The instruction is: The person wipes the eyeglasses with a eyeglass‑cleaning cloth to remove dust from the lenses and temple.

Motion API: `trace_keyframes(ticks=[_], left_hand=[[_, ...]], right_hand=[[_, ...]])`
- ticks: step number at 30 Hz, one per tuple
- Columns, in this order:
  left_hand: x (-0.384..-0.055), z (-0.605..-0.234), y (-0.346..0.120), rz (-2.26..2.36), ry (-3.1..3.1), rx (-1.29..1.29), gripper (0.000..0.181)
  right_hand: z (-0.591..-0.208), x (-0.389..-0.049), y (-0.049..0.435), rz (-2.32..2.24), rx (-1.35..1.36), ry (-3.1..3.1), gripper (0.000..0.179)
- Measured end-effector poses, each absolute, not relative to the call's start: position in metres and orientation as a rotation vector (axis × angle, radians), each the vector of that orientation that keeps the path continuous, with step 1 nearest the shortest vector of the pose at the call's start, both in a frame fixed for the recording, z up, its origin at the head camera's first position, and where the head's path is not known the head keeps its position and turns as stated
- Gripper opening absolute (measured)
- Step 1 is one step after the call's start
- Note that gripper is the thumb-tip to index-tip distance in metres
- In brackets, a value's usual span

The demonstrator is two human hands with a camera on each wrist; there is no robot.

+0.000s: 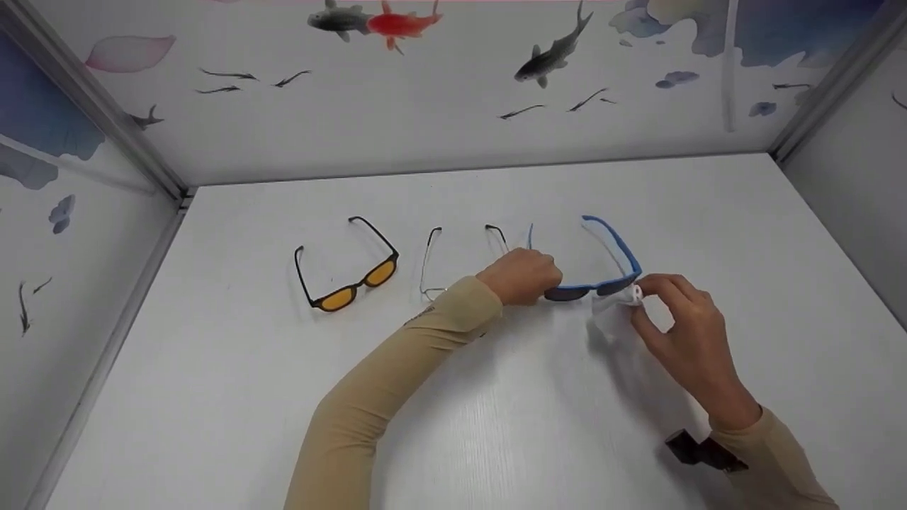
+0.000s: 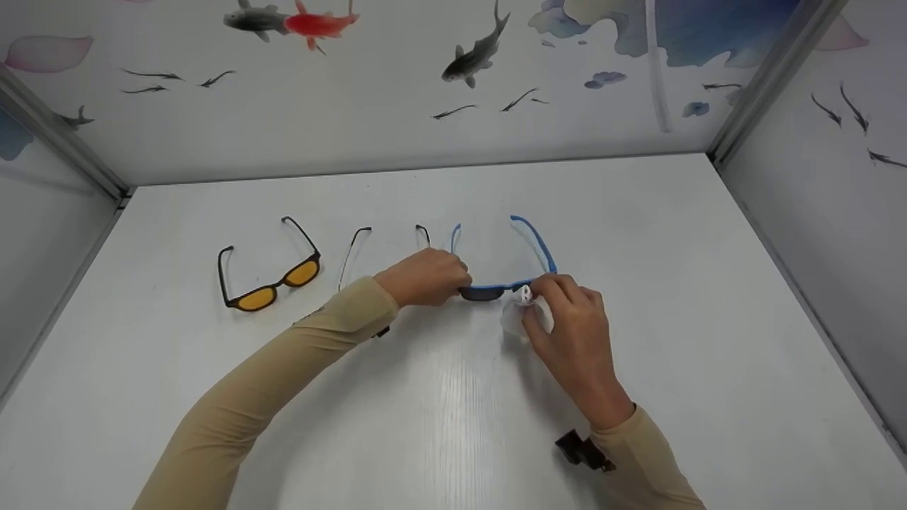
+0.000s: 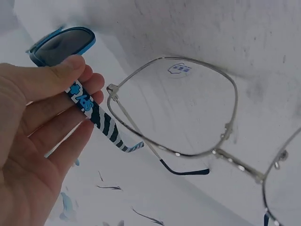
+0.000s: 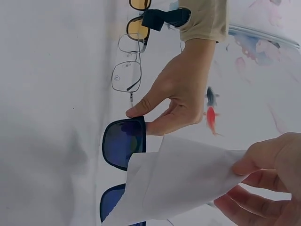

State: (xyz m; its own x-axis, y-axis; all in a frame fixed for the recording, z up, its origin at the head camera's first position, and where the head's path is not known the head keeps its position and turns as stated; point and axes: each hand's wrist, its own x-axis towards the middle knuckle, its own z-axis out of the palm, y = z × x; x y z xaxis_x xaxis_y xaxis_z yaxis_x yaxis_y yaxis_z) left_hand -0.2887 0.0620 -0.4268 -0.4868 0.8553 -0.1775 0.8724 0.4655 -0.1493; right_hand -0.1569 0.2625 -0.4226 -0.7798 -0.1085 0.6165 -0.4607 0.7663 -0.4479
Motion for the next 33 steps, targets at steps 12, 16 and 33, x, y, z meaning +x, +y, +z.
trace_keyframes(ticks=[12, 16, 33], left_hand=[[-0.262, -0.394, 0.056, 0.329, 2.689, 1.456, 0.013], [-0.244, -0.383, 0.054, 0.667, 2.592, 1.468, 0.012], [-0.219, -0.377, 0.012, 1.382, 2.283, 1.120, 0.007]], right_hand=[[-0.412, -0.167, 0.261, 0.801, 0.320, -2.242, 0.020], [-0.407, -0.176, 0.250, 0.709, 0.347, -2.139, 0.015], [-0.408, -0.180, 0.217, 0.626, 0.679, -2.097, 0.006]])
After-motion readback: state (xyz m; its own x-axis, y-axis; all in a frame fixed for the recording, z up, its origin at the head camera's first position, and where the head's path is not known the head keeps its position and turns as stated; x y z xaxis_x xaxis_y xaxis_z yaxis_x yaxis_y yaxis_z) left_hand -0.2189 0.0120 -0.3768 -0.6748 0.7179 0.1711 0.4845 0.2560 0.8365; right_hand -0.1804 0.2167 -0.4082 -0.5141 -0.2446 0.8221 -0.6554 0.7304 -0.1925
